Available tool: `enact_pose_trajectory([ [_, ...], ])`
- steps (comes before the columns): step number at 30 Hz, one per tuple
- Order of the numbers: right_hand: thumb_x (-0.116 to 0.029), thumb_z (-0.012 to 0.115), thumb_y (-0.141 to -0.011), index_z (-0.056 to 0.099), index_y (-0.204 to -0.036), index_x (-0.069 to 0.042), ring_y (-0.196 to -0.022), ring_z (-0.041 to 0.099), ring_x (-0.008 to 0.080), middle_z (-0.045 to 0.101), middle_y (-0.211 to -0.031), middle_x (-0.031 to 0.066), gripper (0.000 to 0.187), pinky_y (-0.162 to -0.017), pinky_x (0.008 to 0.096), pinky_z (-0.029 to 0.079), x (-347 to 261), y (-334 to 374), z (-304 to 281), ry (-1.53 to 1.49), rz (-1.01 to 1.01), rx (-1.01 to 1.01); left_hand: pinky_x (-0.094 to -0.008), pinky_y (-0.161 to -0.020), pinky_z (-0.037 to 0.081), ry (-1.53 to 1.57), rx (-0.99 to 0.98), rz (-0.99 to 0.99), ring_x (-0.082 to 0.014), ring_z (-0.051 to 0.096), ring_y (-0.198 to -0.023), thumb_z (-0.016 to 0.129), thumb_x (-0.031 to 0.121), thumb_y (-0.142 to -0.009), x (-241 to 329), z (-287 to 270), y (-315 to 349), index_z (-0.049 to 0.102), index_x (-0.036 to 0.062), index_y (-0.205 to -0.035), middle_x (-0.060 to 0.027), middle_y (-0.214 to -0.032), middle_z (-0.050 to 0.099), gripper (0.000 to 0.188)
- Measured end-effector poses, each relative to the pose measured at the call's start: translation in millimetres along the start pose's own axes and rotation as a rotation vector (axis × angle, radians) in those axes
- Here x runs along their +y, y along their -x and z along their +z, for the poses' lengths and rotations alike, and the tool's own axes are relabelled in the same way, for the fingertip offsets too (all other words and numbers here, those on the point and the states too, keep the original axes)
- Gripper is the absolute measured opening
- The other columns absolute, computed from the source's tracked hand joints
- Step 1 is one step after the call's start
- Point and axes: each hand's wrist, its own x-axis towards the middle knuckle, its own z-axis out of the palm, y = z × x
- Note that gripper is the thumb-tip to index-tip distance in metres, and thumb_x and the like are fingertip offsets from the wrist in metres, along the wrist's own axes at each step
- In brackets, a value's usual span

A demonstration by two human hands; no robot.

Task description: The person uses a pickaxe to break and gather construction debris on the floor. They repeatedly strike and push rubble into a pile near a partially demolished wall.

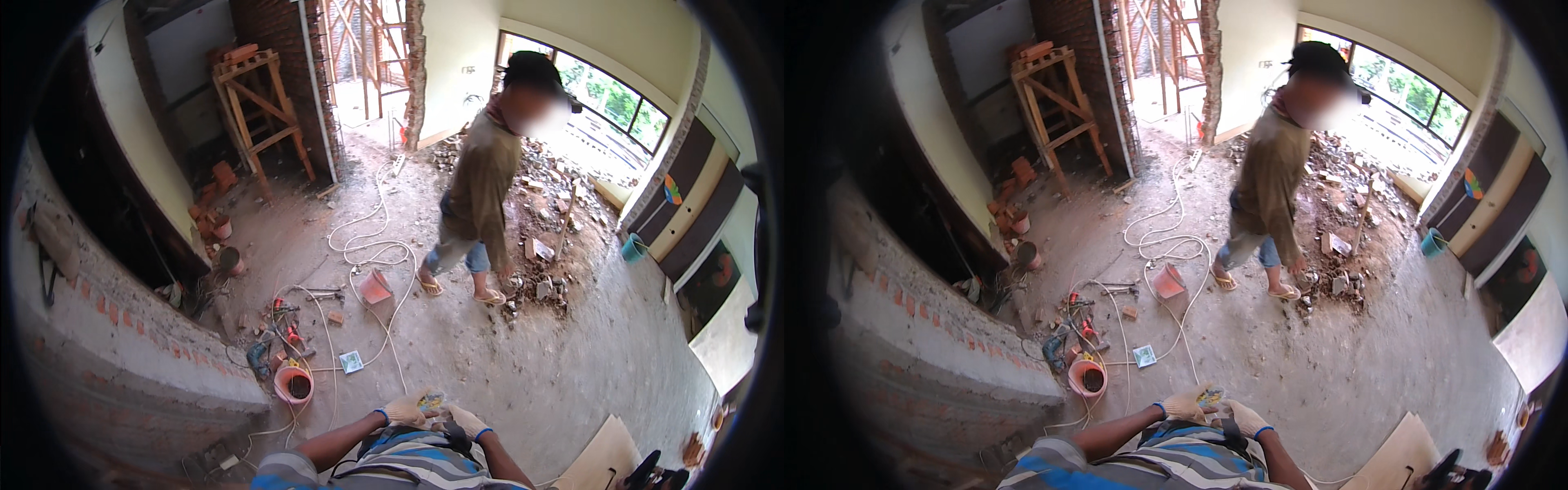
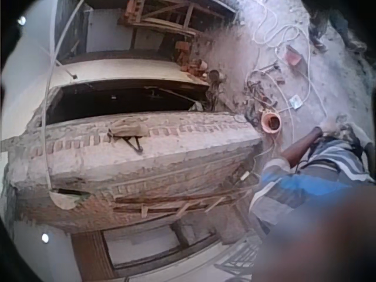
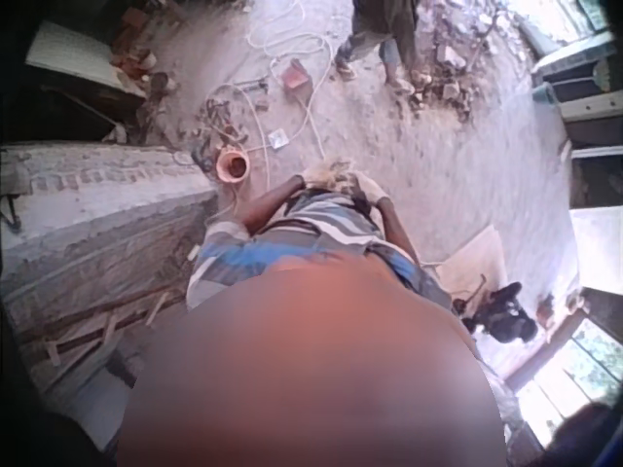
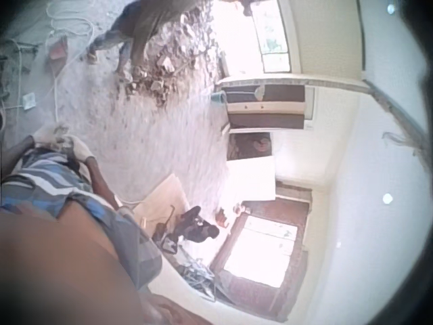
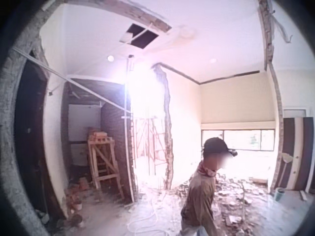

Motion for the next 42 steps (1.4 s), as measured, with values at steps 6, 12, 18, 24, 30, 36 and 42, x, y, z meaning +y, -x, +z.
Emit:
enact_pose_trajectory([
  [6,-0.048,0.083,-0.085,0.044,-0.156,-0.001,-0.129,0.063,0.0341,0.064,-0.14,0.0252,0.094,-0.11,0.0396,0.048,-9,3,-27,-0.039,-0.062,-0.121,-0.0277,-0.08,0.059,0.785,0.178,-0.078,-0.0243,0.07,-0.118,0.067,-0.005,-0.087,-10,46,-2,0.01,0.0051,-0.169,-0.0236,-0.138,0.064,0.101],
  [12,-0.049,0.082,-0.084,0.04,-0.156,0.007,-0.13,0.063,0.0365,0.063,-0.14,0.0294,0.101,-0.111,0.0407,0.048,-20,5,-58,0.02,-0.22,-0.128,-0.026,-0.062,0.056,1.216,0.436,-0.041,-0.0198,0.07,-0.108,0.067,0.021,-0.105,-30,79,-24,0.035,0.0047,-0.153,-0.0166,-0.129,0.065,0.059],
  [18,-0.051,0.083,-0.083,0.039,-0.156,0.006,-0.127,0.065,0.0358,0.062,-0.14,0.0294,0.103,-0.109,0.0415,0.049,-24,14,-70,0.176,-0.222,-0.242,-0.0244,-0.061,0.053,1.185,0.549,-0.003,-0.0171,0.069,-0.096,0.07,0.02,-0.104,3,105,9,0.018,0.0072,-0.165,-0.0153,-0.124,0.066,0.081],
  [24,-0.037,0.083,-0.088,0.041,-0.156,0.004,-0.118,0.069,0.0316,0.063,-0.139,0.0279,0.089,-0.104,0.0402,0.052,54,-6,-43,0.111,-0.264,-0.339,-0.0299,-0.078,0.057,0.731,0.562,-0.095,-0.0247,0.069,-0.106,0.079,0.002,-0.081,16,135,23,0.017,0.0019,-0.167,-0.0199,-0.132,0.064,0.107],
  [30,-0.017,0.075,-0.093,0.069,-0.129,0.004,-0.101,0.07,0.0151,0.077,-0.114,0.01,0.042,-0.091,0.0337,0.054,97,-15,-35,-0.062,-0.286,-0.422,-0.0447,-0.092,0.056,0.055,0.61,-0.242,-0.0399,0.072,-0.106,0.085,0.025,-0.07,54,129,30,0.033,0.0029,-0.163,-0.0286,-0.13,0.068,0.109],
  [36,-0.03,0.086,-0.083,0.066,-0.13,0.001,-0.106,0.073,0.0265,0.077,-0.118,0.0167,0.059,-0.093,0.0389,0.055,64,-27,-60,0.225,-0.319,-0.382,-0.0454,-0.108,0.049,0.072,0.575,-0.235,-0.0425,0.061,-0.129,0.09,0.045,-0.071,84,125,42,0.033,-0.0014,-0.162,-0.0319,-0.142,0.059,0.116],
  [42,-0.018,0.086,-0.082,0.071,-0.126,-0.002,-0.109,0.072,0.0198,0.078,-0.123,0.0105,0.05,-0.096,0.0363,0.054,25,-36,-75,0.243,-0.376,-0.476,-0.043,-0.109,0.049,-0.077,0.877,-0.135,-0.0404,0.058,-0.134,0.089,0.036,-0.069,78,130,36,0.031,-0.0013,-0.162,-0.0308,-0.15,0.054,0.117],
])
